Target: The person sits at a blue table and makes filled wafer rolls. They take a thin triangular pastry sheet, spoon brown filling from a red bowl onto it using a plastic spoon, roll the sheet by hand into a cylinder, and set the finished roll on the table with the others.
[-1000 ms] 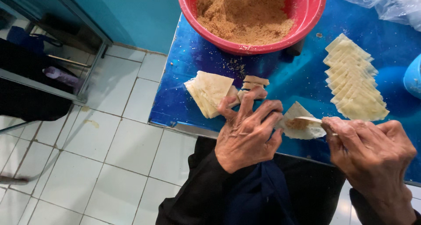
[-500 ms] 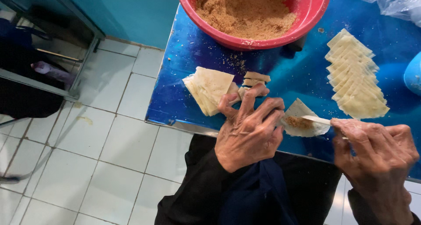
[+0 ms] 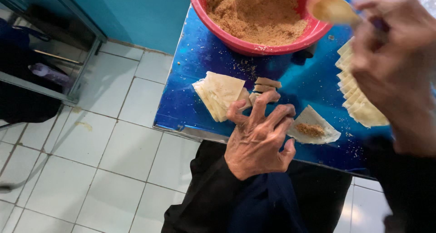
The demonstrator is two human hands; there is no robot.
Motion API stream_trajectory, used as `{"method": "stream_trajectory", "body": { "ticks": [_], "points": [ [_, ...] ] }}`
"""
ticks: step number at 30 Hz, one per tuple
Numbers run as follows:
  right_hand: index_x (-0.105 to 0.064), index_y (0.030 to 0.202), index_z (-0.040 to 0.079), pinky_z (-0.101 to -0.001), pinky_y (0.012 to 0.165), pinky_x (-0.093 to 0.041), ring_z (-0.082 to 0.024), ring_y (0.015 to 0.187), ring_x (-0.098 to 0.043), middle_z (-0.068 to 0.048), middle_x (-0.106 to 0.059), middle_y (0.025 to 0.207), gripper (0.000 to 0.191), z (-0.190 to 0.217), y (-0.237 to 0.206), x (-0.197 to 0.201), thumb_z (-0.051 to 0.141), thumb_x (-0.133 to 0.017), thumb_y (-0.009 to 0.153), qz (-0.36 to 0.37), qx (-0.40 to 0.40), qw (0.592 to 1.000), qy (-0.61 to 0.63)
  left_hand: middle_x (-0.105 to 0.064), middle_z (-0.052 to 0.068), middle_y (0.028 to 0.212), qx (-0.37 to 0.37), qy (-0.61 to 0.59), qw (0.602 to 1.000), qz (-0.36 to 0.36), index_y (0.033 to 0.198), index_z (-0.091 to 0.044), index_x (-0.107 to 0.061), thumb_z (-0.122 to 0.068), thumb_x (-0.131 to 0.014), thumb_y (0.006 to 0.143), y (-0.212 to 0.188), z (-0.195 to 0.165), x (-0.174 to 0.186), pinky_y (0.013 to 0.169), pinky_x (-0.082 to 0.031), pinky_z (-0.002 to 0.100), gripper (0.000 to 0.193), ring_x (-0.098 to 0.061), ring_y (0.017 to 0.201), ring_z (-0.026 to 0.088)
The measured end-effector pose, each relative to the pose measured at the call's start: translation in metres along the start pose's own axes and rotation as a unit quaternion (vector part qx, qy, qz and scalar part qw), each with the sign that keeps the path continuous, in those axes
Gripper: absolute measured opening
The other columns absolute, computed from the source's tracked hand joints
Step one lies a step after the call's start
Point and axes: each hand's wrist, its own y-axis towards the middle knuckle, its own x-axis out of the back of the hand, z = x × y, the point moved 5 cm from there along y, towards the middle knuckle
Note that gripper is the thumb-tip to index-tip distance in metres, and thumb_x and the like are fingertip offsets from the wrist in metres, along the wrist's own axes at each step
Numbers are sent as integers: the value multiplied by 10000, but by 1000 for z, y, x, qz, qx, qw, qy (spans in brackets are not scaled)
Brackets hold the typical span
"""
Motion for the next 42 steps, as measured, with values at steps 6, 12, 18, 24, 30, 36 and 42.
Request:
{"method": "stream_trajectory", "body": {
  "ticks": [6, 12, 18, 24, 30, 36, 42],
  "points": [
    [-710, 1252, 134, -458, 1064, -387, -208, 1176, -547, -42, -681, 1149, 192, 35, 41, -30, 111, -728, 1062, -56, 125, 982, -129, -616, -98, 1232, -3, 7, 1000, -9, 933, -151, -714, -263, -743, 749, 0, -2, -2, 1114, -186, 556, 217, -456, 1382, 194],
    [-793, 1102, 226, -495, 960, -349, -259, 1157, -476, -1, -704, 936, 213, 31, -66, 18, 324, -808, 914, 144, -49, 977, -148, -626, -92, 1198, -11, -5, 1000, -9, 891, -156, -697, -219, -731, 796, -1, -2, -4, 1075, -191, 571, 119, -456, 1365, 218],
    [-783, 987, 250, -414, 970, -369, -250, 1151, -521, 56, -726, 1008, 188, 40, -145, 17, 371, -809, 845, 130, -160, 972, -113, -631, -102, 1159, -10, -9, 1000, -2, 881, -166, -680, -181, -731, 832, -1, -8, -10, 1048, -204, 580, 72, -460, 1339, 230],
    [-756, 969, 226, -425, 991, -362, -252, 1183, -518, 65, -734, 1028, 147, 36, -158, 8, 307, -812, 859, 105, -209, 970, -66, -650, -98, 1105, -11, -26, 1000, 4, 898, -177, -674, -154, -735, 822, 1, -15, -13, 1057, -224, 579, 100, -469, 1346, 248],
    [-735, 1022, 188, -430, 1005, -343, -229, 1254, -563, 39, -742, 1082, 157, 38, -155, 8, 242, -804, 892, 82, -197, 977, -11, -691, -77, 1045, -21, -20, 1000, -3, 919, -169, -684, -146, -735, 835, 2, -17, -12, 1039, -209, 594, 101, -500, 1332, 269],
    [-697, 1099, 141, -440, 1057, -350, -275, 1283, -554, 6, -741, 1120, 305, 41, -143, 5, 126, -799, 812, 59, -164, 978, 111, -706, -19, 1085, -26, -63, 997, 32, 1075, -148, -694, -167, -728, 887, 2, -14, -13, 1075, -229, 588, 192, -501, 1360, 299],
    [-711, 1109, 141, -392, 982, -421, -258, 1230, -573, 14, -738, 1087, 321, 42, -134, -3, 71, -794, 807, 77, -152, 971, 169, -716, -14, 1106, -44, -60, 996, 58, 1189, -141, -672, -129, -702, 898, 3, -13, -14, 1088, -215, 588, 293, -508, 1366, 276]
  ]
}}
